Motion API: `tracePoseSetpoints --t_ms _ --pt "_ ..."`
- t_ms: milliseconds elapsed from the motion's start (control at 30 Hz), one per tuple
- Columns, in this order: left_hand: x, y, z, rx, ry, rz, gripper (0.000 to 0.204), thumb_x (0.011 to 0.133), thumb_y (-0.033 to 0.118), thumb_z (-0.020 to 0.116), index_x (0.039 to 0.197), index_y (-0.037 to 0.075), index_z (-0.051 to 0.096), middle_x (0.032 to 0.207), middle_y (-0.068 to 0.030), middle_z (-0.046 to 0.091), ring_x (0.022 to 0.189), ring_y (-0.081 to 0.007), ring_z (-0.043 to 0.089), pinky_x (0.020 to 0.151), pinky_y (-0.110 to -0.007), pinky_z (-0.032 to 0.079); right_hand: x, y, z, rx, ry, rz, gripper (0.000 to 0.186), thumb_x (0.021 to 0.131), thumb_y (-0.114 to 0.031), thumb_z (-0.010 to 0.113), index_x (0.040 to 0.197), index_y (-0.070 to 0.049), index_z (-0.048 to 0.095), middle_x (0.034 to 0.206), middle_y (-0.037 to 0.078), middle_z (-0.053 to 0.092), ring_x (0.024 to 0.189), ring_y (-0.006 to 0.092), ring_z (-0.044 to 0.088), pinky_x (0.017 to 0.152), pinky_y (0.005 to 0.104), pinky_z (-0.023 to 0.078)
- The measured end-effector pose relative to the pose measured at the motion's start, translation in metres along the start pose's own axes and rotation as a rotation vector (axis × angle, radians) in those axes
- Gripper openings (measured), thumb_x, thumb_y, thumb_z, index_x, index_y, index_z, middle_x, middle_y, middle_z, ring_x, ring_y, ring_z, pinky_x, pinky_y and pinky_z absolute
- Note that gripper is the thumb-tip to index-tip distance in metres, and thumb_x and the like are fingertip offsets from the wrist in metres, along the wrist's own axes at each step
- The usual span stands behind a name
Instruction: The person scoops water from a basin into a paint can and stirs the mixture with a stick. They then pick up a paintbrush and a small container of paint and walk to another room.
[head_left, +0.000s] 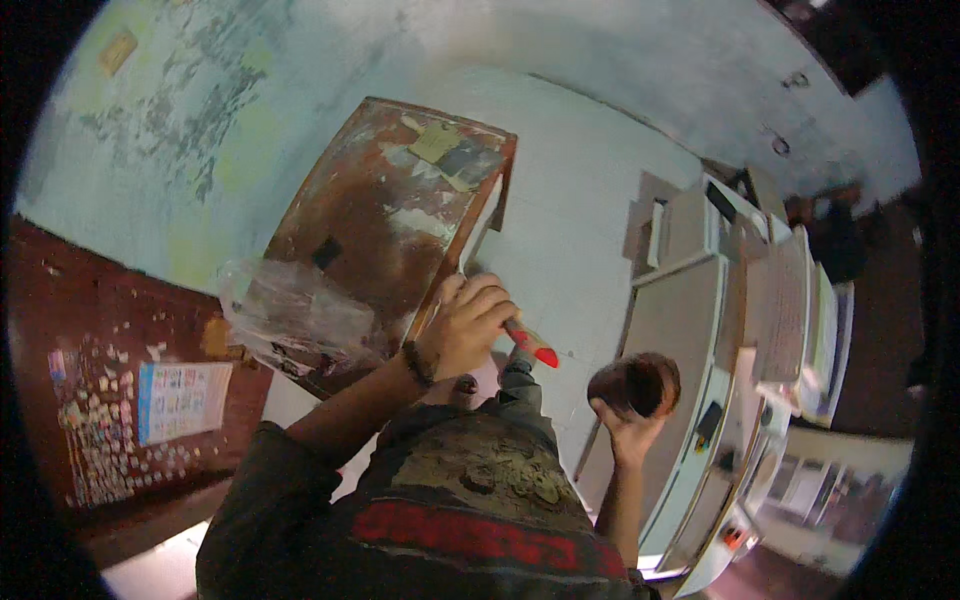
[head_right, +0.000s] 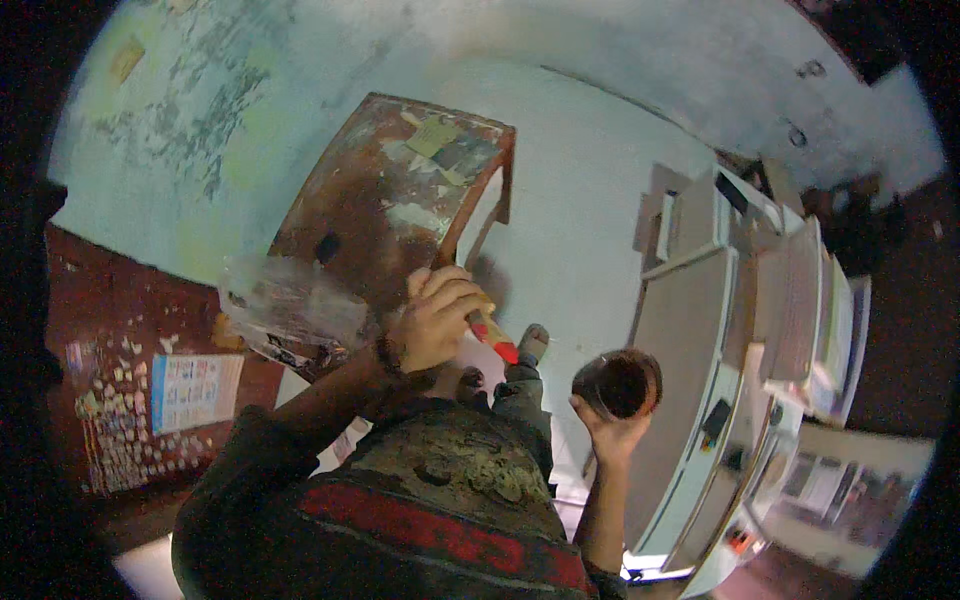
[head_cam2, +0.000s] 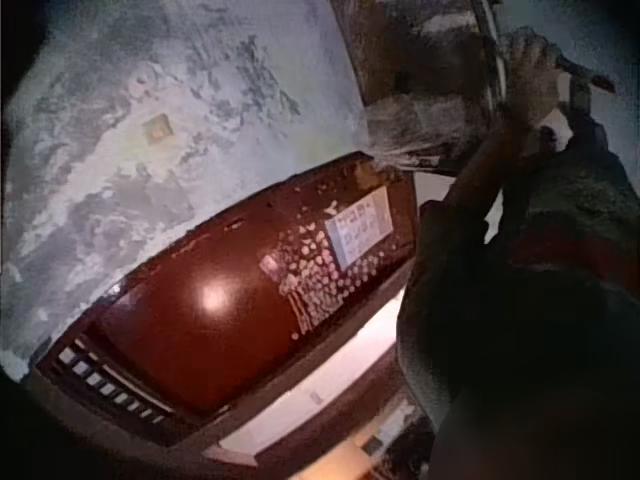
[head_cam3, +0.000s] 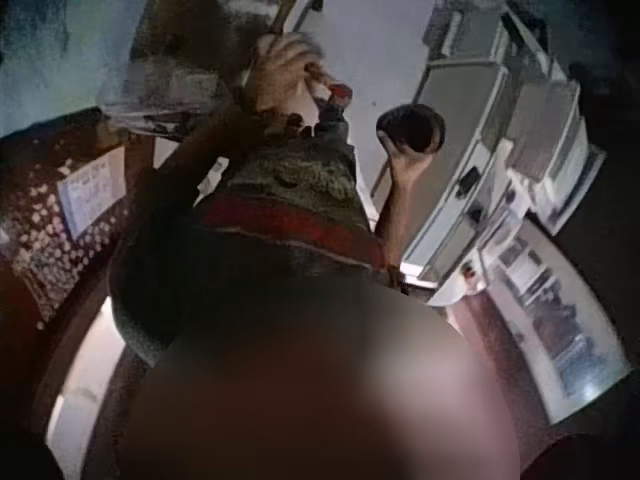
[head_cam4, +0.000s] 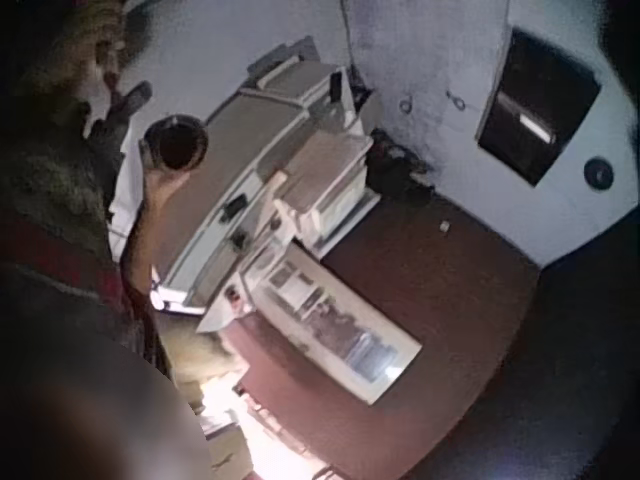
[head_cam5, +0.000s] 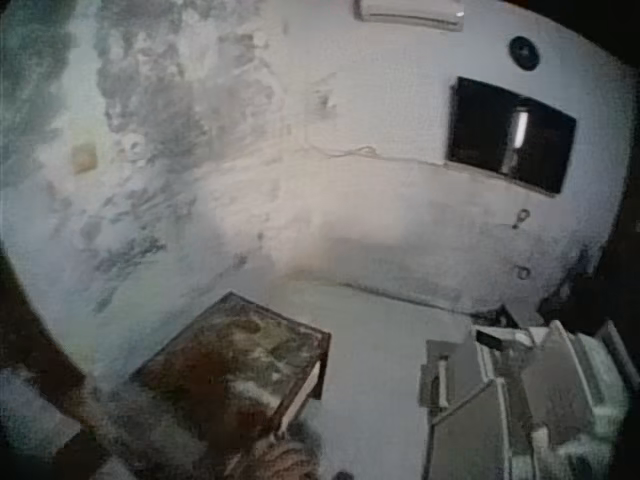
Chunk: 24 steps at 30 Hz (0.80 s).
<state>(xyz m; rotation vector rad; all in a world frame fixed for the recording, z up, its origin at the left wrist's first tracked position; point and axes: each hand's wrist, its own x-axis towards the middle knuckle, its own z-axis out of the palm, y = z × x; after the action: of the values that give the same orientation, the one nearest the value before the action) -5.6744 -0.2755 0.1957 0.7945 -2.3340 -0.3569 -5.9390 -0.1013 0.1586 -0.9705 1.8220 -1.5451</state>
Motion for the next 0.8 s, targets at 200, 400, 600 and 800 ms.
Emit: tracePoseSetpoints --t_ms 200,400,600,800 --pt "0.008 -0.050 -0.005 0.312 0.105 -0.233 0.034 0.073 0.007 0.065 0.107 0.010 0.062 0.108 -0.0052 0.059 0.116 -0.0239 0.051 0.099 -0.043 0.030 0.155 0.027 0.103 0.010 -0.450 -0.250 0.086 0.058 -0.009 0.092 0.129 0.001 0.045 0.121 0.012 0.058 0.109 0.0232 0.061 0.095 0.0363 0.051" --pt "0.016 -0.083 -0.005 0.415 0.061 -0.440 0.037 0.071 0.010 0.068 0.108 0.012 0.062 0.111 -0.0052 0.058 0.118 -0.0257 0.050 0.099 -0.043 0.031 0.238 0.035 0.228 0.090 -0.813 -0.213 0.088 0.059 -0.014 0.092 0.131 -0.002 0.044 0.125 0.012 0.057 0.115 0.0239 0.058 0.098 0.0375 0.048" --pt "0.006 -0.145 0.011 0.419 0.091 -0.578 0.036 0.072 0.017 0.069 0.107 0.013 0.062 0.114 -0.0043 0.057 0.120 -0.0245 0.049 0.098 -0.045 0.032 0.270 0.052 0.348 0.091 -0.876 -0.325 0.080 0.060 -0.017 0.091 0.127 -0.004 0.049 0.120 0.010 0.060 0.109 0.0237 0.061 0.096 0.0353 0.048" --pt "-0.003 -0.199 0.008 0.557 0.076 -0.601 0.034 0.074 0.023 0.070 0.106 0.015 0.063 0.114 -0.0037 0.058 0.117 -0.0235 0.052 0.095 -0.042 0.031 0.276 0.073 0.447 0.080 -0.870 -0.392 0.075 0.061 -0.023 0.090 0.124 -0.006 0.053 0.118 0.011 0.062 0.108 0.0256 0.062 0.096 0.0368 0.049"
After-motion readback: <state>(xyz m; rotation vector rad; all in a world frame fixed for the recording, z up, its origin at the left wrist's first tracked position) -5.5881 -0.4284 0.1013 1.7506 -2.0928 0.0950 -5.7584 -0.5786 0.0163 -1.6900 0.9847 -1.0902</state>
